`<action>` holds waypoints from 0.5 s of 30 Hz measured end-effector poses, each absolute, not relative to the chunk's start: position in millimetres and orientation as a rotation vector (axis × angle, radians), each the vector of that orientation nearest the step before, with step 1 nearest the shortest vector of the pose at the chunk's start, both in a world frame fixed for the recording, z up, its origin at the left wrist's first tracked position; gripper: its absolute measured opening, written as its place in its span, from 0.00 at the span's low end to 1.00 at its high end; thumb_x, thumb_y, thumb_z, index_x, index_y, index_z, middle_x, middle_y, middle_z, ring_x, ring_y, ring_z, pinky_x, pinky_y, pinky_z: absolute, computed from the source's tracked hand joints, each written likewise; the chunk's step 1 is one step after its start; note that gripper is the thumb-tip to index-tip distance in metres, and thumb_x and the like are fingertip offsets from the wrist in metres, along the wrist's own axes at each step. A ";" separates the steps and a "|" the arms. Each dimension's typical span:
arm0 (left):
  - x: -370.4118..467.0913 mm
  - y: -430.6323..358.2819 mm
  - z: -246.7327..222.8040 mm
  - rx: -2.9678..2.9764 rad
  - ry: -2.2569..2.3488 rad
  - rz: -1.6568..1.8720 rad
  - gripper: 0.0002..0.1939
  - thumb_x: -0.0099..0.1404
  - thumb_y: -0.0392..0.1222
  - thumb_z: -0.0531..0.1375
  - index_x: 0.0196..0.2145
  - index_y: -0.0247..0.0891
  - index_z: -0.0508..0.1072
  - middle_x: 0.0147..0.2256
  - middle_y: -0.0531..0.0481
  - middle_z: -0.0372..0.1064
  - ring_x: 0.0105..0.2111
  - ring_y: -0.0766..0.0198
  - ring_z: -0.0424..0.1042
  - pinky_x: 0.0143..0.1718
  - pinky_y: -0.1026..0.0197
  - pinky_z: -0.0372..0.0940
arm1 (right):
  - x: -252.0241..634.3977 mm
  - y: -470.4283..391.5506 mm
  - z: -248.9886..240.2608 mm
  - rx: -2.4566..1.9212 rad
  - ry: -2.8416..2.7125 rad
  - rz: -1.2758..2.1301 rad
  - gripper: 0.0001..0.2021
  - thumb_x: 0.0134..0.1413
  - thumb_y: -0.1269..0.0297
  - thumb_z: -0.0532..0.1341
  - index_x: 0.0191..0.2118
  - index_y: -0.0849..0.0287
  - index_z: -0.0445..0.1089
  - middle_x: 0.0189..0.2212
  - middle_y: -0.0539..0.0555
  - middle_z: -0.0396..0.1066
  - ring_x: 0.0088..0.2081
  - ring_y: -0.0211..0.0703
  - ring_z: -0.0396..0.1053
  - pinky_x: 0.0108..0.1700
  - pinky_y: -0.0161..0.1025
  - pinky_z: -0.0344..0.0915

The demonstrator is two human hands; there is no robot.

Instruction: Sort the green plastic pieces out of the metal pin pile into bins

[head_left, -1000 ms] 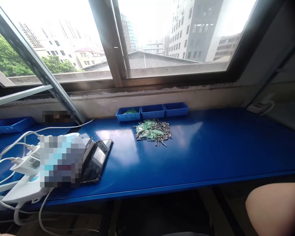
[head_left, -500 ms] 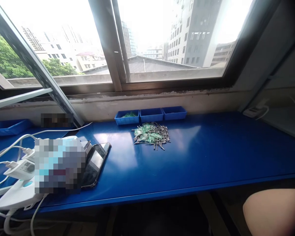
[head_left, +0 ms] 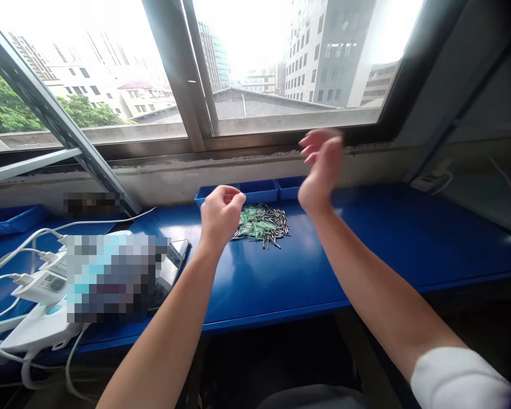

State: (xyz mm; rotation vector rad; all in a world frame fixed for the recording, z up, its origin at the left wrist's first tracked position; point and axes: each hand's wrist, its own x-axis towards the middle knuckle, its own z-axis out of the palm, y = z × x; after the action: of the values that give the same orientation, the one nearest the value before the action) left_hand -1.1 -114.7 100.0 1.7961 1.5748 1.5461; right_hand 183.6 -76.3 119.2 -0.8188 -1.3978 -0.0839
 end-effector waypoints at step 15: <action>-3.9 -5.5 -10.1 2.298 1.689 0.924 0.18 0.61 0.46 0.54 0.46 0.39 0.74 0.48 0.45 0.71 0.49 0.54 0.68 0.52 0.58 0.60 | 149.6 -15.5 -2.2 -1.732 -2.108 0.116 0.20 0.55 0.50 0.53 0.44 0.58 0.72 0.45 0.61 0.68 0.49 0.57 0.58 0.49 0.51 0.57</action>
State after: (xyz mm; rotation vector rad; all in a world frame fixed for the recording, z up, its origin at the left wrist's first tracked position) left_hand -3.9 -5.5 -10.1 2.2985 1.6893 0.9235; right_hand 149.6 -15.5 -2.2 -1.7320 -2.1078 0.1164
